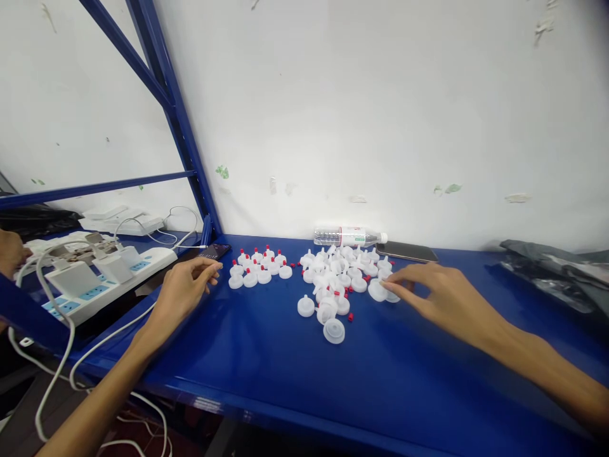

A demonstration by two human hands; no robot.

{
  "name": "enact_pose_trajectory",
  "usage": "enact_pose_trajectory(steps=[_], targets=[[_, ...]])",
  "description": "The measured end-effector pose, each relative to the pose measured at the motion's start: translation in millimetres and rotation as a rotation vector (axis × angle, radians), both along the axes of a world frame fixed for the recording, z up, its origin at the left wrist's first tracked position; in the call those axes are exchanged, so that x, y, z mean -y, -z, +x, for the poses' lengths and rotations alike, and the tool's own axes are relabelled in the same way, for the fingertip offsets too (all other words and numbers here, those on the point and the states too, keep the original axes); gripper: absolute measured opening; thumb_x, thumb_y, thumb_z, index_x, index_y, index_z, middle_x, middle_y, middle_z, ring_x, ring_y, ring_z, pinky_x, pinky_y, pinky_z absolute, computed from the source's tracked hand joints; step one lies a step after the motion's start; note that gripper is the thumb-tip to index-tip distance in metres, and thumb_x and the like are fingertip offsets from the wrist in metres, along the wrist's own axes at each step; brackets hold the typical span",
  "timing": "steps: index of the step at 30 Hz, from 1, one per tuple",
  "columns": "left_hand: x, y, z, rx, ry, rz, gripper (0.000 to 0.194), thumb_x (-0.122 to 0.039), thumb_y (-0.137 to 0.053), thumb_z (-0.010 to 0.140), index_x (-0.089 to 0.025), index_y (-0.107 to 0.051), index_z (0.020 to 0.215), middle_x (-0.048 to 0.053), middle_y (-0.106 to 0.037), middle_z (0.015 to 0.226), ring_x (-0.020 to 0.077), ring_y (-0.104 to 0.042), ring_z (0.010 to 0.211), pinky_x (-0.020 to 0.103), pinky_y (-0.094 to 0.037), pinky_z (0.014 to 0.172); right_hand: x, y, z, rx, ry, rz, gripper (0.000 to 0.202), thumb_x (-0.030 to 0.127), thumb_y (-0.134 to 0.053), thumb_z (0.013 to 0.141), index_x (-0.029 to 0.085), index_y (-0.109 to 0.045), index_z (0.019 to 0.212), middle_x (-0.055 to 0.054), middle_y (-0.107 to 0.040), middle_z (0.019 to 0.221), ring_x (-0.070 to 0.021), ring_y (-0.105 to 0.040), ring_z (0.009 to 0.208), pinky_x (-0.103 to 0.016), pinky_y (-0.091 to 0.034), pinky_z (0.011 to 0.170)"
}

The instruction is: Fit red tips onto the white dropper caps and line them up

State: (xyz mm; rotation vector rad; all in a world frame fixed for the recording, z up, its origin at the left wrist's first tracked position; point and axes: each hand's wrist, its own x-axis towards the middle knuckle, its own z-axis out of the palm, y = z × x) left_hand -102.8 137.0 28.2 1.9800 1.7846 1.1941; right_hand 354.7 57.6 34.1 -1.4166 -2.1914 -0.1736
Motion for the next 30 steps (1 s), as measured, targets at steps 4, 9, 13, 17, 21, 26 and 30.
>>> enact_pose_trajectory(steps=[4, 9, 13, 17, 21, 26, 30], targets=[[2, -2.6, 4, 0.018, 0.013, 0.023, 0.055, -0.063, -0.06, 0.08, -0.016, -0.077, 0.101, 0.007, -0.077, 0.082, 0.0208, -0.069, 0.058, 0.033, -0.054, 0.064, 0, 1.7, -1, -0.016, -0.004, 0.011, 0.032, 0.047, -0.053, 0.101, 0.026, -0.078, 0.099, -0.004, -0.079, 0.099, -0.0242, -0.072, 0.08, -0.039, -0.055, 0.073], [4, -3.8, 10, 0.017, 0.043, 0.036, 0.056, -0.063, -0.062, 0.08, -0.016, -0.076, 0.109, 0.01, -0.079, 0.099, 0.0222, -0.072, 0.066, 0.035, -0.057, 0.066, 1, 3.2, 0, -0.026, 0.006, 0.012, 0.03, 0.048, -0.054, 0.1, 0.028, -0.077, 0.099, -0.003, -0.079, 0.1, -0.0251, -0.071, 0.084, -0.04, -0.053, 0.075], [6, -9.2, 13, -0.019, 0.054, 0.061, 0.05, -0.061, -0.067, 0.08, -0.017, -0.076, 0.1, 0.006, -0.078, 0.087, 0.0237, -0.072, 0.069, 0.035, -0.057, 0.066, 2, 3.5, -1, -0.031, -0.012, 0.019, 0.03, 0.047, -0.054, 0.101, 0.028, -0.077, 0.099, -0.003, -0.078, 0.096, -0.0245, -0.07, 0.081, -0.04, -0.053, 0.072], [4, -9.9, 13, -0.08, 0.101, 0.064, 0.043, -0.057, -0.066, 0.087, -0.017, -0.077, 0.097, 0.008, -0.077, 0.105, 0.0174, -0.068, 0.067, 0.036, -0.056, 0.069, 4, 3.1, -2, -0.028, -0.032, 0.046, 0.03, 0.045, -0.054, 0.101, 0.027, -0.078, 0.1, -0.004, -0.078, 0.095, -0.0226, -0.07, 0.077, -0.038, -0.054, 0.07], [-3, -3.7, 11, -0.119, 0.161, 0.061, 0.041, -0.056, -0.063, 0.09, -0.019, -0.078, 0.099, 0.008, -0.076, 0.11, 0.0207, -0.071, 0.084, 0.036, -0.057, 0.075, 5, 3.0, -3, -0.014, -0.039, 0.057, 0.031, 0.044, -0.053, 0.101, 0.026, -0.078, 0.099, -0.005, -0.079, 0.095, -0.0224, -0.071, 0.076, -0.038, -0.054, 0.07], [-9, 2.1, 11, -0.147, 0.183, 0.05, 0.032, -0.054, -0.066, 0.083, -0.028, -0.083, 0.093, 0.006, -0.079, 0.105, 0.0287, -0.071, 0.097, 0.038, -0.058, 0.08, 6, 3.4, -5, 0.007, -0.047, 0.054, 0.033, 0.045, -0.052, 0.101, 0.027, -0.079, 0.1, -0.005, -0.079, 0.094, -0.0234, -0.071, 0.076, -0.037, -0.054, 0.069], [-11, 3.6, 11, -0.136, 0.173, 0.031, 0.034, -0.055, -0.064, 0.082, -0.028, -0.083, 0.091, 0.006, -0.08, 0.103, 0.0298, -0.072, 0.094, 0.04, -0.06, 0.081, 6, 3.1, -5, -0.002, -0.054, 0.055, 0.032, 0.044, -0.052, 0.102, 0.026, -0.079, 0.1, -0.005, -0.079, 0.096, -0.0233, -0.071, 0.077, -0.038, -0.055, 0.069]])
